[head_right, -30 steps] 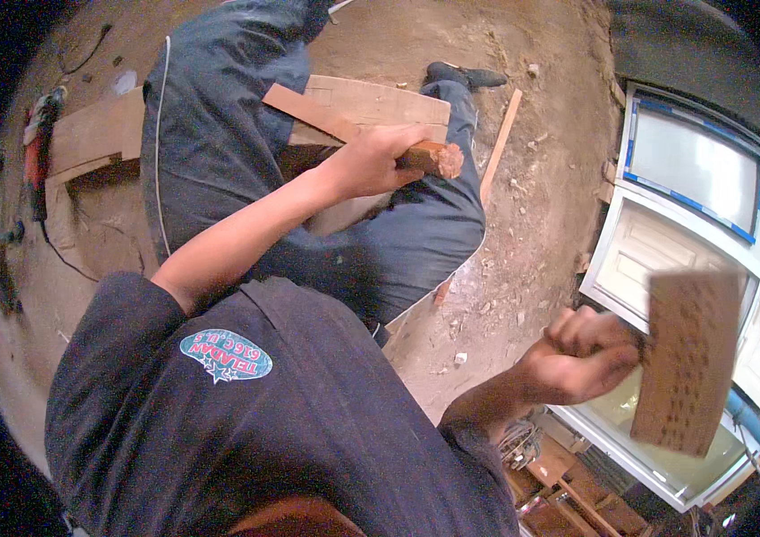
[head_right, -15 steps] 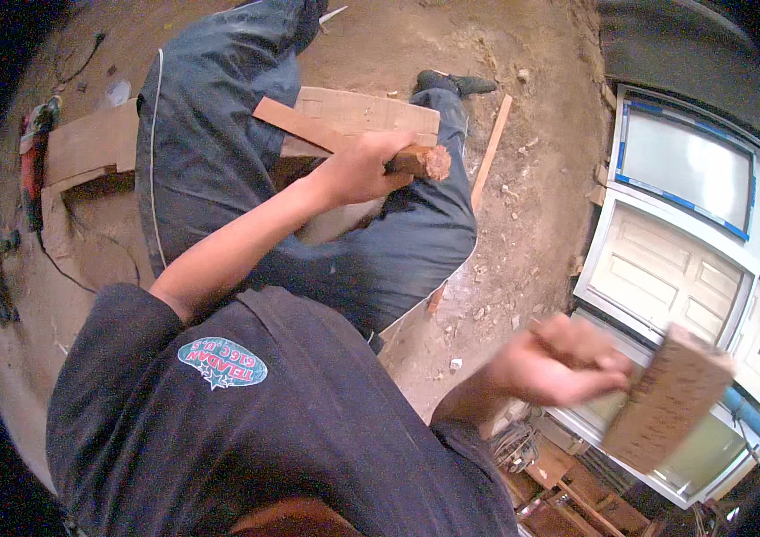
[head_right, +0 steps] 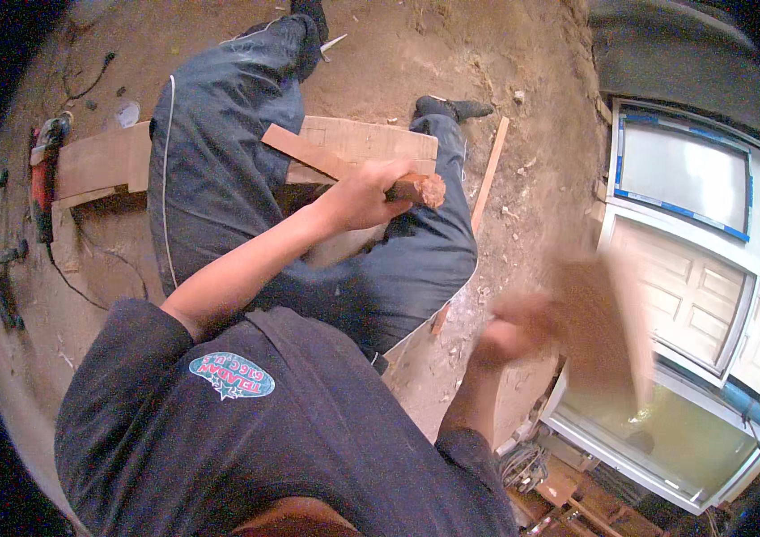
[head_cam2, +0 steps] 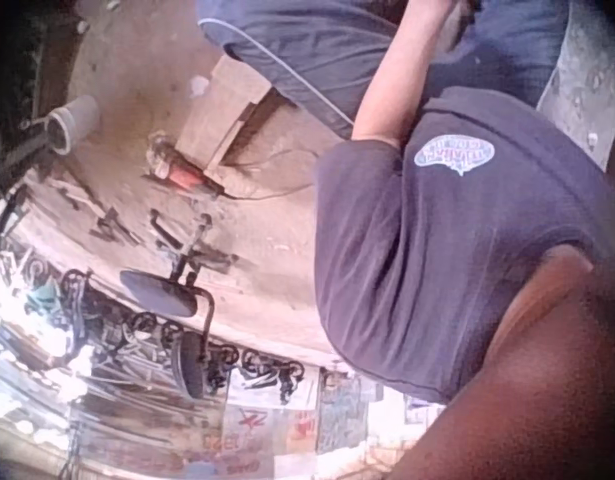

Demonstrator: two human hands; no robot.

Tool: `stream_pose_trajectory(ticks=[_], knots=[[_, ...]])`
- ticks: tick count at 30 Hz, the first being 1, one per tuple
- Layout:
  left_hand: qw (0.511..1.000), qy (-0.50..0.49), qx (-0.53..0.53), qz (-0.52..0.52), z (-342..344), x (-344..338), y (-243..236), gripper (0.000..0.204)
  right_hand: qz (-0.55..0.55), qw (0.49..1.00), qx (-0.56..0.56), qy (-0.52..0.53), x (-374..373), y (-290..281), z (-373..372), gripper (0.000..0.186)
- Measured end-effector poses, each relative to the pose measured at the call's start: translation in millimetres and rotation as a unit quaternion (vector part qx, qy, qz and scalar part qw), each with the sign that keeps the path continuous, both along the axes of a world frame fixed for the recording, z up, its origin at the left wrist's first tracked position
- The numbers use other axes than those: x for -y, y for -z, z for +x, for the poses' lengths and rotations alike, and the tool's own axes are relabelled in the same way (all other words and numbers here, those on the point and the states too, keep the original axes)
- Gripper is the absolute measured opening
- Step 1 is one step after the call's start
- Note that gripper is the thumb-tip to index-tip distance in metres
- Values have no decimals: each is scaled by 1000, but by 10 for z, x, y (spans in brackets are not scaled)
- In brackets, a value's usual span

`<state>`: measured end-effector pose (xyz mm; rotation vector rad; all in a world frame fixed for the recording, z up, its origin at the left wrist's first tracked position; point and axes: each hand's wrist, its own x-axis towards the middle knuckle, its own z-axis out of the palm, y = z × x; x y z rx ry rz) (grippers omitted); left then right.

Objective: The person sits on the ground and uses a mallet to strike a tool against a block of wood. They repeatedly strike the tool to create holes or patterns and lift the block of wood to look at the work.

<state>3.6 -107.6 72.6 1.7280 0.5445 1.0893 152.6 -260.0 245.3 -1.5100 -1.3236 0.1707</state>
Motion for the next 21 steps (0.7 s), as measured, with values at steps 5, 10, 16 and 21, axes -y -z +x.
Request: stream_pose_trajectory(ticks=[5,10,16,21], knots=[[999,-35,4,-5,-66,5,58,31,-226,963,-110,97,110,293,-255,32],[998,-31,7,-55,-70,26,-7,26,-179,928,-299,131,214,700,-139,23],[995,-59,45,-64,-226,-78,98,18,-284,810,-507,76,197,1543,-238,32],[976,-66,48,-202,-423,-243,21,20,-273,765,-578,74,258,2013,-229,35]])
